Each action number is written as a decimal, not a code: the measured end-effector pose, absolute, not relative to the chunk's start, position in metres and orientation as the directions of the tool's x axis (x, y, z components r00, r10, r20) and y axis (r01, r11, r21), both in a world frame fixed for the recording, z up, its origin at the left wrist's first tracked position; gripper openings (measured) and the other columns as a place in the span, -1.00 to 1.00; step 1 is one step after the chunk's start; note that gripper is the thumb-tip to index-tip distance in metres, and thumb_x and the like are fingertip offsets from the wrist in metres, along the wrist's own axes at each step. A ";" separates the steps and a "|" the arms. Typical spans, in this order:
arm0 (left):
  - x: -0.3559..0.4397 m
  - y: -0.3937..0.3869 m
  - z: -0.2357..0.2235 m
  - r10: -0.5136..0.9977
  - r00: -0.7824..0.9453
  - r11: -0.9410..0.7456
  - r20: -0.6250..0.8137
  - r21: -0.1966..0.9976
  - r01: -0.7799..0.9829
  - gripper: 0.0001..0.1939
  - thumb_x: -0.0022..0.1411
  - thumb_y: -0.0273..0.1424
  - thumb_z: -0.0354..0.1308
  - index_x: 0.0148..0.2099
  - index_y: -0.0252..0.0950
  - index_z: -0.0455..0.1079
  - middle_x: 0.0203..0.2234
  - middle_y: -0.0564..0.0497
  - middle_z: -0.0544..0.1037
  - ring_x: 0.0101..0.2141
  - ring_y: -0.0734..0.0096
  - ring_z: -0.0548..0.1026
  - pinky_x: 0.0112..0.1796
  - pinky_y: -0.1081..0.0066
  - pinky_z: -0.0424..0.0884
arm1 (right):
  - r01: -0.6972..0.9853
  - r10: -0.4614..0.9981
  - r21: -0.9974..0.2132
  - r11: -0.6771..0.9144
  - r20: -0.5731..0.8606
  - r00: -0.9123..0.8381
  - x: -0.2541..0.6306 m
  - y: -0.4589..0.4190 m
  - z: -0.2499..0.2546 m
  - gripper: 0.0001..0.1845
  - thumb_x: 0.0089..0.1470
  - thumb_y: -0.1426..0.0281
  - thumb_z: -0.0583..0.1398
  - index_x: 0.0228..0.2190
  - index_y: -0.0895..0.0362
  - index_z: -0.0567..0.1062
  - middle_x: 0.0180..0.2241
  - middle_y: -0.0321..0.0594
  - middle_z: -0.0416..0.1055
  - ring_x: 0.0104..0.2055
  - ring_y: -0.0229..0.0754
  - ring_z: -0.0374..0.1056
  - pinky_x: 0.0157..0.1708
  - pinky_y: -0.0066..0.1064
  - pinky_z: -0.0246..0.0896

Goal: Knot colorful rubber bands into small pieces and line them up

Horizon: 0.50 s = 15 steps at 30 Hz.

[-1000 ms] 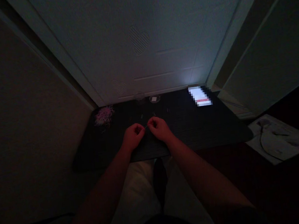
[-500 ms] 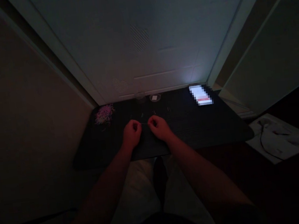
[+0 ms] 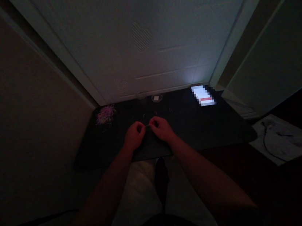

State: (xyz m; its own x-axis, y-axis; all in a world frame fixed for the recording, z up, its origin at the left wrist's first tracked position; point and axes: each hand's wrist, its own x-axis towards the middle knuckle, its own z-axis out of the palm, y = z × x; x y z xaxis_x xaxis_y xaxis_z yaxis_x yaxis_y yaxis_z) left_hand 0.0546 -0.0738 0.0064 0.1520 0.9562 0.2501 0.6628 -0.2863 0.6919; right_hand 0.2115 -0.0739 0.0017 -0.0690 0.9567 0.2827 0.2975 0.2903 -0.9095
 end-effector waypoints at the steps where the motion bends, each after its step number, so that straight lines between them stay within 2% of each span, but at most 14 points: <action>1: 0.054 -0.075 0.007 0.953 0.186 -0.302 0.238 0.702 0.645 -0.89 0.14 -0.35 0.03 -0.34 -0.27 0.32 -0.48 0.06 0.45 -0.47 0.48 0.37 -0.44 0.46 0.24 | 0.314 0.957 -0.905 0.288 0.285 -0.058 0.211 -0.074 0.002 -0.93 -0.10 0.39 0.13 -0.52 0.14 0.36 -0.57 -0.33 0.27 -0.50 -0.29 0.19 -0.46 -0.44 0.08; 7: 0.053 -0.077 0.010 0.947 0.223 -0.318 0.230 0.759 0.568 -0.89 0.12 -0.36 0.04 -0.36 -0.29 0.33 -0.50 0.08 0.44 -0.48 0.51 0.37 -0.44 0.49 0.26 | 0.360 0.962 -0.894 0.266 0.270 -0.039 0.212 -0.072 0.001 -0.94 -0.09 0.40 0.13 -0.50 0.14 0.38 -0.57 -0.32 0.30 -0.51 -0.29 0.20 -0.47 -0.44 0.09; 15: 0.054 -0.076 0.008 0.955 0.179 -0.297 0.237 0.764 0.573 -0.87 0.12 -0.33 0.05 -0.36 -0.29 0.33 -0.50 0.07 0.45 -0.48 0.50 0.38 -0.43 0.48 0.27 | 0.324 0.957 -0.900 0.291 0.277 -0.089 0.211 -0.074 0.002 -0.94 -0.11 0.42 0.12 -0.52 0.15 0.38 -0.57 -0.32 0.31 -0.50 -0.30 0.21 -0.47 -0.45 0.09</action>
